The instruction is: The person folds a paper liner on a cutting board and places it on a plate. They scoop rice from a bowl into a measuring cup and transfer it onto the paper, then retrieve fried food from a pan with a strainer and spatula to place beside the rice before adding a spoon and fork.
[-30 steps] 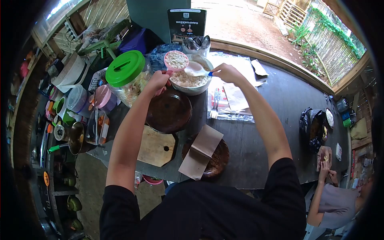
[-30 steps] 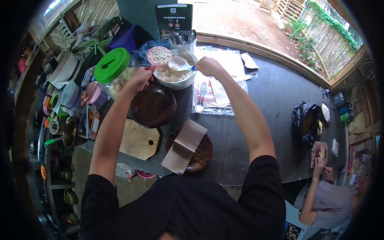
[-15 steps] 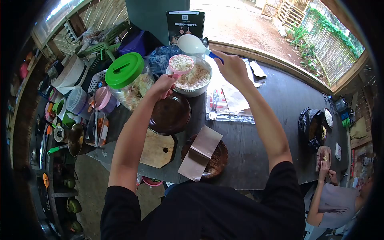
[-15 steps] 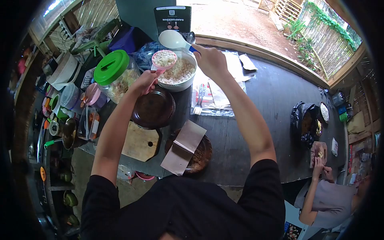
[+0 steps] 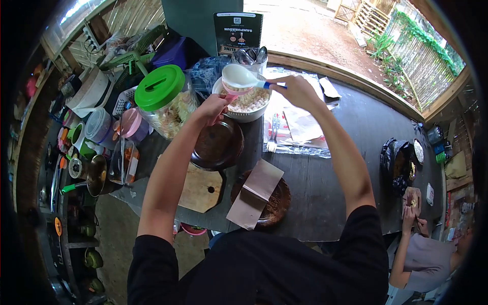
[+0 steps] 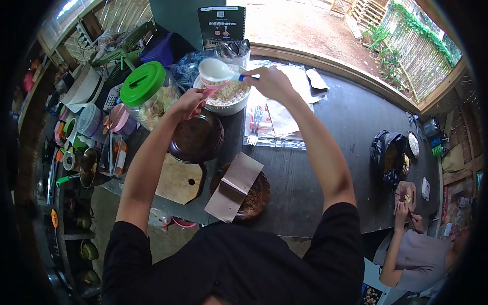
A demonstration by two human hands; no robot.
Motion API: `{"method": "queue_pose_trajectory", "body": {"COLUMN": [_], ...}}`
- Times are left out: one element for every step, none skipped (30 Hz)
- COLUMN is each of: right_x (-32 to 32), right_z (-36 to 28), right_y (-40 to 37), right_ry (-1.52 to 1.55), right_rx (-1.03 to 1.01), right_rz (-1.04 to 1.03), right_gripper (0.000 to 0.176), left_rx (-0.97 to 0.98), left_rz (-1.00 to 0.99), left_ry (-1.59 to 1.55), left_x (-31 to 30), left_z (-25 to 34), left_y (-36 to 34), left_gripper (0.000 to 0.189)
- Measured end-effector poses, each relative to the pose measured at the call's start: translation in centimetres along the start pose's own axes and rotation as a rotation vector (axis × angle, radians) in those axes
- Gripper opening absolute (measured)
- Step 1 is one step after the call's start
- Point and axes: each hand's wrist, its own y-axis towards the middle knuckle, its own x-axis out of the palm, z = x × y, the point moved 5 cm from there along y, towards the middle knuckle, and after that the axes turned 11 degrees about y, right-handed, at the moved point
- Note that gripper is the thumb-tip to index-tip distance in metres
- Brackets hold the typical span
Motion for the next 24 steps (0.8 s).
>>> {"method": "queue_pose_trajectory", "body": {"right_x": [1.2,1.6,1.5,1.2,1.3,1.6,1.4,0.9,0.7,0.9,1.2,1.5,2.0,2.2,2.3,2.2,2.0,1.8,1.5,1.3,1.0,0.9,1.2,1.5], "right_z": [0.8,1.3,1.4,1.3,1.4,2.0,2.2,2.4,1.8,1.3,0.7,-0.5,-1.2,-1.5,-1.1,-0.5,0.0,0.3,0.9,1.5,1.5,1.8,2.6,3.1], "right_y": [0.5,0.5,0.4,0.5,0.7,1.1,1.4,1.7,1.3,1.0,0.7,0.1,0.1,0.1,0.4,1.1,1.6,1.7,2.0,2.1,1.8,1.7,1.6,1.2], "right_ry": [-0.071,-0.068,-0.071,-0.074,-0.081,-0.08,-0.103,-0.128,-0.131,-0.067,-0.004,-0.009,-0.079,-0.15,-0.148,-0.143,-0.139,-0.139,-0.111,-0.081,-0.102,-0.102,-0.043,0.015], "right_rx": [-0.102,-0.094,-0.093,-0.1,-0.092,-0.093,-0.16,-0.227,-0.228,-0.191,-0.158,-0.174,-0.155,-0.135,-0.133,-0.137,-0.141,-0.139,-0.07,-0.002,-0.067,-0.072,0.015,0.106], "right_rz": [0.094,0.094,0.144,0.196,0.189,0.185,0.259,0.335,0.336,0.264,0.194,0.153,0.171,0.189,0.189,0.217,0.243,0.245,0.223,0.196,0.274,0.269,0.194,0.116], "right_gripper": [0.033,0.033,0.034,0.035,0.035,0.035,0.035,0.034,0.034,0.034,0.034,0.034,0.034,0.034,0.034,0.035,0.036,0.036,0.037,0.037,0.038,0.038,0.038,0.039], "left_rx": [0.023,0.019,0.032,0.05,0.048,0.046,0.052,0.062,0.043,0.022,0.025,0.028,0.032,0.032,0.034,0.038,0.04,0.039,0.043,0.046,0.053,0.06,0.058,0.052], "left_rz": [0.005,-0.002,0.021,0.05,0.052,0.038,0.024,0.025,0.036,0.049,0.055,0.063,0.067,0.065,0.076,0.088,0.087,0.087,0.088,0.088,0.097,0.11,0.113,0.097], "left_ry": [-0.001,0.002,0.021,0.04,0.038,0.038,0.039,0.039,0.012,-0.014,-0.016,0.034,0.087,0.087,0.096,0.108,0.111,0.093,0.076,0.075,0.054,0.033,0.031,0.036], "left_x": [-0.2,0.0,0.0,-0.1,-0.1,0.0,0.0,0.0,-0.1,-0.2,-0.5,-0.3,0.0,0.2,0.4,0.4,0.3,0.4,0.3,0.2,0.0,-0.3,-0.7,-0.9], "left_z": [0.1,-0.1,0.1,0.4,0.3,-0.2,-0.2,0.0,-0.1,-0.3,-0.2,0.7,1.2,1.1,0.9,0.8,0.5,0.3,0.4,0.4,0.2,0.0,-0.1,0.0], "left_y": [0.1,0.2,0.1,0.1,-0.1,-0.1,0.1,0.4,0.3,0.2,0.2,-0.9,-1.5,-1.3,-1.0,-0.7,-0.5,-0.7,-0.7,-0.7,-0.8,-1.0,-1.0,-1.2], "left_gripper": [0.024,0.024,0.024,0.024,0.024,0.025,0.026,0.026,0.026,0.027,0.027,0.027,0.027,0.027,0.027,0.026,0.026,0.025,0.024,0.024,0.022,0.021,0.021,0.02]}}
